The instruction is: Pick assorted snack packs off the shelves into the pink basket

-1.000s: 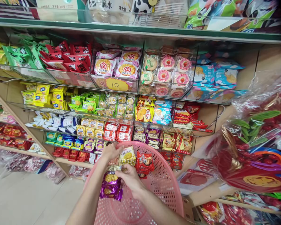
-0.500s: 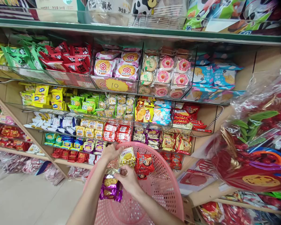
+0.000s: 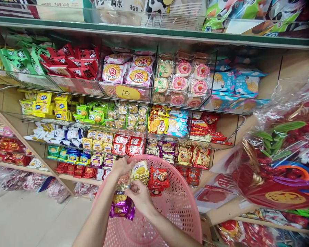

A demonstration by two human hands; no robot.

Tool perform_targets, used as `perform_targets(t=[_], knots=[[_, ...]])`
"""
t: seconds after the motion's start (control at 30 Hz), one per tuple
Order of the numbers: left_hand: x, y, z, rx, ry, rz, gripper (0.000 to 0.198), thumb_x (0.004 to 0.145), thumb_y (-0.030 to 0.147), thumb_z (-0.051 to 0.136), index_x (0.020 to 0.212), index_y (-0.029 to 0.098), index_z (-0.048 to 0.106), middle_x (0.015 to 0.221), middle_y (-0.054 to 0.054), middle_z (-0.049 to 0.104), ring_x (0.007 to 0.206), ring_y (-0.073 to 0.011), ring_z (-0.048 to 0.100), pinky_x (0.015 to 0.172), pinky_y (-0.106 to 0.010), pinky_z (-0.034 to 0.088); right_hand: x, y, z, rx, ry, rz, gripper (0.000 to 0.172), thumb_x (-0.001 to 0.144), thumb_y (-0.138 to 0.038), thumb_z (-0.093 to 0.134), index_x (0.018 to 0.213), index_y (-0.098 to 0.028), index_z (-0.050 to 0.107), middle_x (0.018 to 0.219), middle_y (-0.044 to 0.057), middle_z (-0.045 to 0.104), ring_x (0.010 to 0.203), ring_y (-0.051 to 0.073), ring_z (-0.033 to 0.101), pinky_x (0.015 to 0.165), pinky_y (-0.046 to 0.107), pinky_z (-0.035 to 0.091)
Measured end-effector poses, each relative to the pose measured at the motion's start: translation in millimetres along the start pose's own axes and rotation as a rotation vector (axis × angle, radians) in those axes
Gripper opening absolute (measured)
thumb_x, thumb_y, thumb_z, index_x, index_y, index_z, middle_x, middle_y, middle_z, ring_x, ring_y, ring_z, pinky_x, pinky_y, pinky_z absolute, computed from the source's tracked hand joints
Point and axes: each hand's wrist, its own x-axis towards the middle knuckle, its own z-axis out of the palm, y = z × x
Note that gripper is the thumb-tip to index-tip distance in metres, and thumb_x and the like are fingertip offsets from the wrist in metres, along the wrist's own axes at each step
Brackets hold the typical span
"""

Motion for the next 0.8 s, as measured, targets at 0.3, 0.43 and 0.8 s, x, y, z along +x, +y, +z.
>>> perform_targets(t=[0.3,0.43,0.8], knots=[[2.0,-3.4,1.5,-0.002,0.007,-0.005,0.058,0.074,0.064,0.033,0.1,0.019,0.059,0.096,-0.015,0.068,0.091,-0.0312,0.063,0.072,-0.036,0.045,-0.9,-2.7,4.3,-0.012,0.0,0.001,0.031,0.063,-0.03,0.063,0.09,-0.015,0.059,0.066,0.0,0.059,0.065,0.016,0.056,0.064,0.028,0.043],[2.2,-2.6,0.5,-0.014,0.0,-0.004,0.059,0.074,0.065,0.032,0.098,0.018,0.059,0.096,-0.015,0.068,0.09,-0.0315,0.063,0.07,-0.036,0.045,-0.5,-5.6,9.1,0.018,-0.002,0.027,0.036,0.062,-0.03,0.064,0.094,-0.014,0.056,0.067,-0.001,0.058,0.068,0.017,0.057,0.066,0.029,0.043],[2.1,-4.3,1.5,-0.026,0.0,-0.008,0.062,0.074,0.068,0.029,0.098,0.019,0.058,0.097,-0.016,0.068,0.09,-0.0318,0.063,0.072,-0.037,0.045,-2.8,-14.2,2.0,-0.025,0.052,-0.044,0.028,0.068,-0.036,0.062,0.09,-0.017,0.059,0.061,-0.003,0.057,0.057,0.014,0.053,0.055,0.024,0.039]])
